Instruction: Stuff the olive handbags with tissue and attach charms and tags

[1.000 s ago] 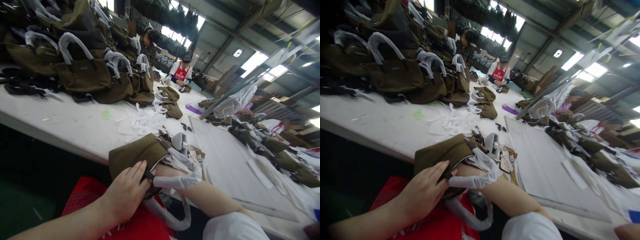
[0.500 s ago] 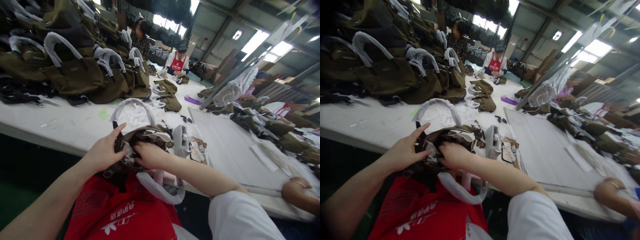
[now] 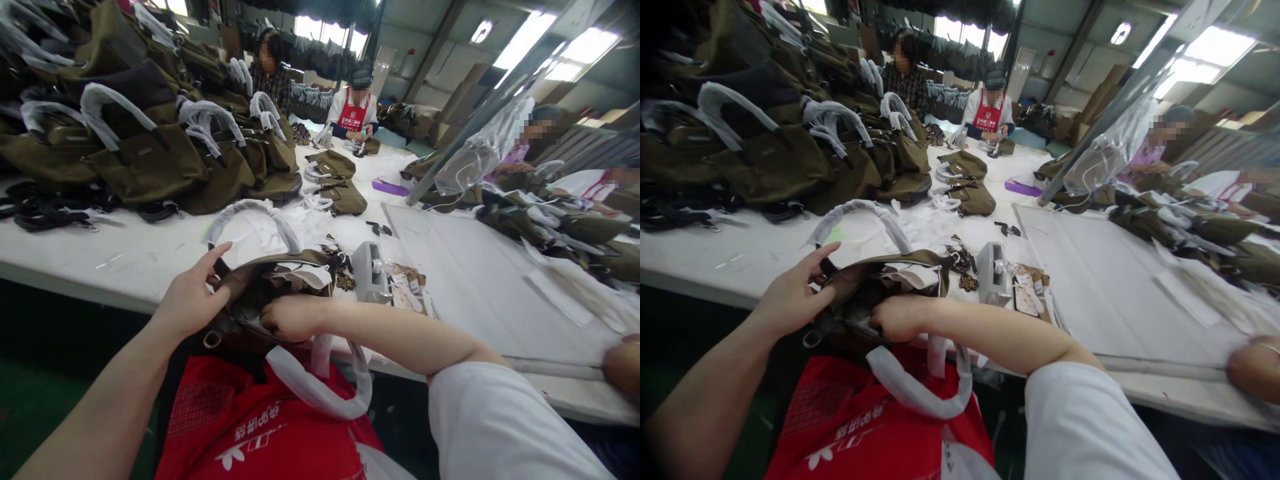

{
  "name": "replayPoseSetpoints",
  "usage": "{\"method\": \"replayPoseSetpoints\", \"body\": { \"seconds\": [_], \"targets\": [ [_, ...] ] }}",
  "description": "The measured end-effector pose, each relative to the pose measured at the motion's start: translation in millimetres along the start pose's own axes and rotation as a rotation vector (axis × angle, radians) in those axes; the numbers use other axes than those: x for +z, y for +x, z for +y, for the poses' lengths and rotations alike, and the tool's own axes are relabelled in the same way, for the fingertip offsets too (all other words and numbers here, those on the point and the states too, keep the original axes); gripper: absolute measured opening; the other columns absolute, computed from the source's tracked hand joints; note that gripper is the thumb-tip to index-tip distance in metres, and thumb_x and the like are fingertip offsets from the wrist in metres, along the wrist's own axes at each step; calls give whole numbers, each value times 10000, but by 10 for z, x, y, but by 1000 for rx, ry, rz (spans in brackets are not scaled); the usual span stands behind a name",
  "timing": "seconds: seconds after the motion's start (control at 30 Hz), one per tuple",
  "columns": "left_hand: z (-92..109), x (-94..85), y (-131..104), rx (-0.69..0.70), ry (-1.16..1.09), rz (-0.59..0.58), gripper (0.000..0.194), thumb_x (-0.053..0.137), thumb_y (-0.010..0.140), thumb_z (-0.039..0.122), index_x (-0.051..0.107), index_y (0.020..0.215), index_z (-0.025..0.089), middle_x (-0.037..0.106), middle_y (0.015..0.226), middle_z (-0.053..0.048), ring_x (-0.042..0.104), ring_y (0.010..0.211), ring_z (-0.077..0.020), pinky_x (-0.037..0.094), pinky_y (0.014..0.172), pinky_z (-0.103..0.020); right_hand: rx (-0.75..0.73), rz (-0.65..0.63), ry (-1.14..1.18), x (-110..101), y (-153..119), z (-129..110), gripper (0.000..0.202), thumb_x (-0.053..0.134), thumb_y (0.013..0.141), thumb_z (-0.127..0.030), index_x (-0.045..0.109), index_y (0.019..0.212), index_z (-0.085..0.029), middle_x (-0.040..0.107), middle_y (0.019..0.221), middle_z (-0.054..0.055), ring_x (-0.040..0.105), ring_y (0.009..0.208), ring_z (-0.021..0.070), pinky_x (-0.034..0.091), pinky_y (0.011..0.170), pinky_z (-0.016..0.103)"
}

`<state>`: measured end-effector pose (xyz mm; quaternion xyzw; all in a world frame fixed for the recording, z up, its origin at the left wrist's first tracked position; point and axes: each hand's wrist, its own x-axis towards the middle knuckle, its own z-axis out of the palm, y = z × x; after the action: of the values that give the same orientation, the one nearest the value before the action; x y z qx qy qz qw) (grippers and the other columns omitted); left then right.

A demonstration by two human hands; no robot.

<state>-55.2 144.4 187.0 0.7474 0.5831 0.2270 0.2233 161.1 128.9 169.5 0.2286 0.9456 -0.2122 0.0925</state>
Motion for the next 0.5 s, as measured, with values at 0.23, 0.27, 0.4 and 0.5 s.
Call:
{"method": "replayPoseSetpoints", "body": {
  "seconds": [0.23, 0.27, 0.4, 0.5],
  "targets": [
    [5, 92, 101, -73, 57, 199, 640, 545, 823, 374, 423, 1449, 331, 634, 800, 21, 562, 505, -128, 449, 627, -275, 147, -31, 182, -75, 84, 117, 280, 466, 879, -122, 713, 1011, -134, 725, 1083, 116, 658, 908, 203, 470, 740, 269],
    [-9, 89, 113, -75, 60, 192, 638, 543, 824, 377, 420, 1449, 336, 640, 813, 18, 574, 524, -136, 453, 634, -278, 175, -11, 212, -78, 97, 128, 286, 468, 871, -120, 713, 1016, -136, 727, 1081, 114, 660, 912, 208, 472, 744, 273],
    [-91, 93, 145, -60, 34, 139, 644, 532, 842, 406, 393, 1466, 329, 676, 925, -20, 666, 772, -207, 488, 710, -291, 454, 218, 326, -77, 181, 175, 329, 549, 863, -219, 652, 1155, -109, 709, 1126, 157, 668, 935, 248, 494, 743, 298],
    [-162, 128, 163, -55, -10, 81, 654, 497, 873, 422, 333, 1498, 320, 687, 968, -34, 676, 822, -222, 503, 749, -311, 628, 384, 379, -60, 302, 257, 389, 566, 890, -320, 621, 1205, -99, 709, 1105, 176, 679, 903, 261, 513, 713, 310]
  ]
}}
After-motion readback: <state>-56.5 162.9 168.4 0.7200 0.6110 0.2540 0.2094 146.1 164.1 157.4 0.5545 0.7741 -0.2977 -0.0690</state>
